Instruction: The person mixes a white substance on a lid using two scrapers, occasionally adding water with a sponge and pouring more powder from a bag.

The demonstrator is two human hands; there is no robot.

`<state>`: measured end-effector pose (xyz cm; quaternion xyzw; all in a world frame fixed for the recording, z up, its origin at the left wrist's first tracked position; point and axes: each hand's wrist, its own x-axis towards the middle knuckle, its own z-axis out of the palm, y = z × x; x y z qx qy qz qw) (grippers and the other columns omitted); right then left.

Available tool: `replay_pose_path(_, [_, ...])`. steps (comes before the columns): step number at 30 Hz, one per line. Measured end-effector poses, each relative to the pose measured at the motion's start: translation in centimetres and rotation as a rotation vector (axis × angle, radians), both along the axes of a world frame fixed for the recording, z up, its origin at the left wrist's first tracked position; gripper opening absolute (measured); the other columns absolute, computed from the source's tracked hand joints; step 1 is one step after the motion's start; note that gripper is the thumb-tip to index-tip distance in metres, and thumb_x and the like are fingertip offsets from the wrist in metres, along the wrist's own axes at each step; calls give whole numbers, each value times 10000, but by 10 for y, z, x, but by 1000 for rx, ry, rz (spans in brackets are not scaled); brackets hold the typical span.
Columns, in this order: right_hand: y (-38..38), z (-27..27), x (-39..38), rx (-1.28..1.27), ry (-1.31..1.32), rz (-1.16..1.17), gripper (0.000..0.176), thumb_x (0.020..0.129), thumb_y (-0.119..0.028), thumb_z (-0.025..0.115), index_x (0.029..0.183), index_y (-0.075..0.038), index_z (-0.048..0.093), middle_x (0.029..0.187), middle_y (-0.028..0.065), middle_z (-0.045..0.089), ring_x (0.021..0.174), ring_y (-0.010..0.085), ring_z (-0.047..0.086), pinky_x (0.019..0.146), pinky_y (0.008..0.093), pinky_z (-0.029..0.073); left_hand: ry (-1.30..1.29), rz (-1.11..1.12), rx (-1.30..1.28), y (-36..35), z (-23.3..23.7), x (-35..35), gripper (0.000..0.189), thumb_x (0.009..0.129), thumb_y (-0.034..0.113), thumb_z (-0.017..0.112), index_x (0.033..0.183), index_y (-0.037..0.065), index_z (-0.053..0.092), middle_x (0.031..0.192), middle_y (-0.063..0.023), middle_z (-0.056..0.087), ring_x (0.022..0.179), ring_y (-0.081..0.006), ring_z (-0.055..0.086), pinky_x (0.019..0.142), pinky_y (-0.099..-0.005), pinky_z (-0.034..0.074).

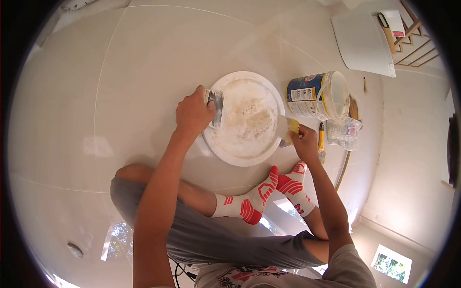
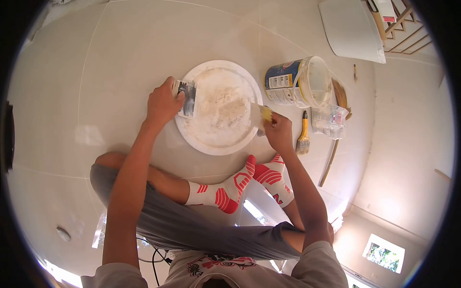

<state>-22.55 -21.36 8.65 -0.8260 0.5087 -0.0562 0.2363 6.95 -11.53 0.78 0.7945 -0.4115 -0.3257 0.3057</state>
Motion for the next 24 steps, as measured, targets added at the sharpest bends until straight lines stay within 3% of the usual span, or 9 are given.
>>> replay_pose_path(1, [2,-5,-13,341,-83,-360,137,753,-24,624,887,-18,651,846,55,661,723,148,604,613,310,501,1,-1,-2,0,-1,0,204,746,174,575,862,25,498,708,-178,614,699,-343,623,659,-439,494])
replay_pose_path(4, [19,-33,-22,680,-251,-817,162,797,-56,627,951,-11,611,852,66,639,733,143,615,643,286,514,-8,4,-14,-1,-2,0,202,746,172,576,861,27,498,709,-179,613,699,-347,621,656,-441,493])
replay_pose_path(9, [-11,-62,12,782,-533,-803,212,758,-69,643,956,-2,608,819,61,630,614,133,600,544,266,504,50,5,-37,1,-1,0,222,755,183,613,846,29,481,745,-181,604,741,-371,600,666,-442,471])
replay_pose_path(12, [-32,-36,36,644,-177,-323,139,749,-65,638,871,-9,604,857,84,636,665,178,623,573,302,515,-2,3,-59,0,-5,0,202,740,165,585,860,28,497,702,-180,609,696,-354,618,655,-444,493])
replay_pose_path(14, [-21,-15,65,-54,356,159,99,698,-33,615,793,-21,593,848,105,615,722,231,614,568,327,510,2,2,-61,1,-6,-1,201,740,164,586,863,30,500,699,-177,608,691,-352,619,651,-443,494])
replay_pose_path(15, [-9,-12,74,-54,358,160,99,698,-33,615,793,-21,593,848,105,615,722,231,614,568,327,510,0,-5,-65,0,-5,0,201,740,163,587,866,31,502,695,-174,608,687,-350,620,647,-442,495])
replay_pose_path(17, [16,-10,85,-371,390,646,145,638,-10,584,781,-30,602,822,111,592,764,273,590,579,348,509,17,9,-53,0,-3,-1,207,748,170,598,858,29,494,711,-179,605,706,-360,609,659,-441,483])
replay_pose_path(20, [16,-26,78,-409,454,785,176,611,-2,569,779,-46,600,804,84,571,796,259,571,606,350,506,46,15,-32,0,1,0,218,757,179,610,850,26,485,728,-183,602,726,-371,598,670,-439,471])
replay_pose_path(24, [-3,7,74,-344,353,561,263,608,-1,579,838,-95,667,762,39,606,764,234,578,624,342,498,53,16,-38,1,-1,-1,220,759,180,611,851,25,485,726,-178,602,725,-367,599,664,-435,471])
